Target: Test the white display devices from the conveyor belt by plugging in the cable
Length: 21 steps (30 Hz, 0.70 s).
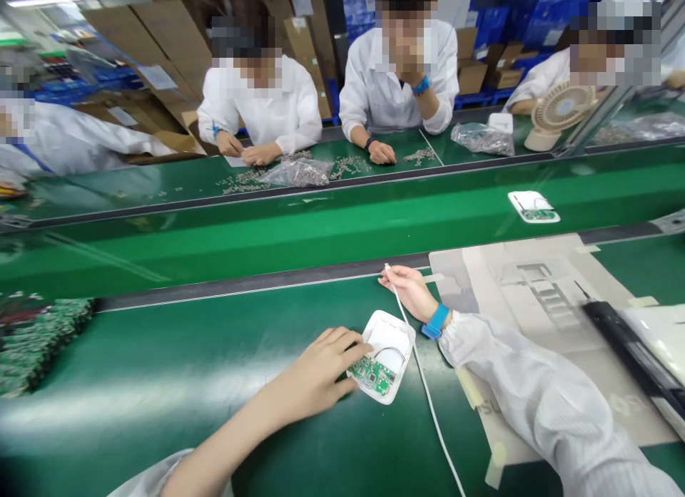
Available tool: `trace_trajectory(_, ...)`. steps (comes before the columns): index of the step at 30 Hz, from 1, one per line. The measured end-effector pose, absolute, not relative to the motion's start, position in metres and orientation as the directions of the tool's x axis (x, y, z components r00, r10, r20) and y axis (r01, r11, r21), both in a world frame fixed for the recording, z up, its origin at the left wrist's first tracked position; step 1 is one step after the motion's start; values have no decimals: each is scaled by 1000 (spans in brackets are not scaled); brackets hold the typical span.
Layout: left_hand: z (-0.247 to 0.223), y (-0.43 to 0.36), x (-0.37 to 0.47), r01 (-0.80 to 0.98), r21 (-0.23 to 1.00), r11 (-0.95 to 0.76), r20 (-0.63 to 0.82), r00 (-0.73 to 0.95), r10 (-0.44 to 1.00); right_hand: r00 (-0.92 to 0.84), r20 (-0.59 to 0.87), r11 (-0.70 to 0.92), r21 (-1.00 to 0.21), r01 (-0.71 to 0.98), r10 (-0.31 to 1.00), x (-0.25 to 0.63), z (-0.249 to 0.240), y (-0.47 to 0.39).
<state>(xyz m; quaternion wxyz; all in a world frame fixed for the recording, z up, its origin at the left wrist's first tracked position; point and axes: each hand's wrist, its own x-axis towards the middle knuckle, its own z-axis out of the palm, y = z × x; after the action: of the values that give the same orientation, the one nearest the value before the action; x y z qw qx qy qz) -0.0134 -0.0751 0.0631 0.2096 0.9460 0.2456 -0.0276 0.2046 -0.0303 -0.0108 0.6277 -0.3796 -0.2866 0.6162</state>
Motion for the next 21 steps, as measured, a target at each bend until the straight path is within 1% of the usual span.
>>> trace_trajectory(2,59,-71,-12,435,410,-802,-136,898,418,69,-107,-51,-831,-554,992,205,-10,-30)
trace_trajectory(5,53,-71,-8,412,414,-812,-118,909,401,59,-114,-62,-829,-556,992,205,-7,-30)
trace_trajectory(12,51,-76,1,430,343,-835,-90,900,426,44,-149,-99,-821,-563,988,206,-6,-30)
trace_trajectory(17,52,-73,3,391,392,-833,-86,917,390,43,-148,-101,-831,-548,988,207,-8,-29)
trace_trajectory(21,53,-72,3,381,391,-838,-89,922,377,33,-134,-93,-825,-558,991,208,-10,-29)
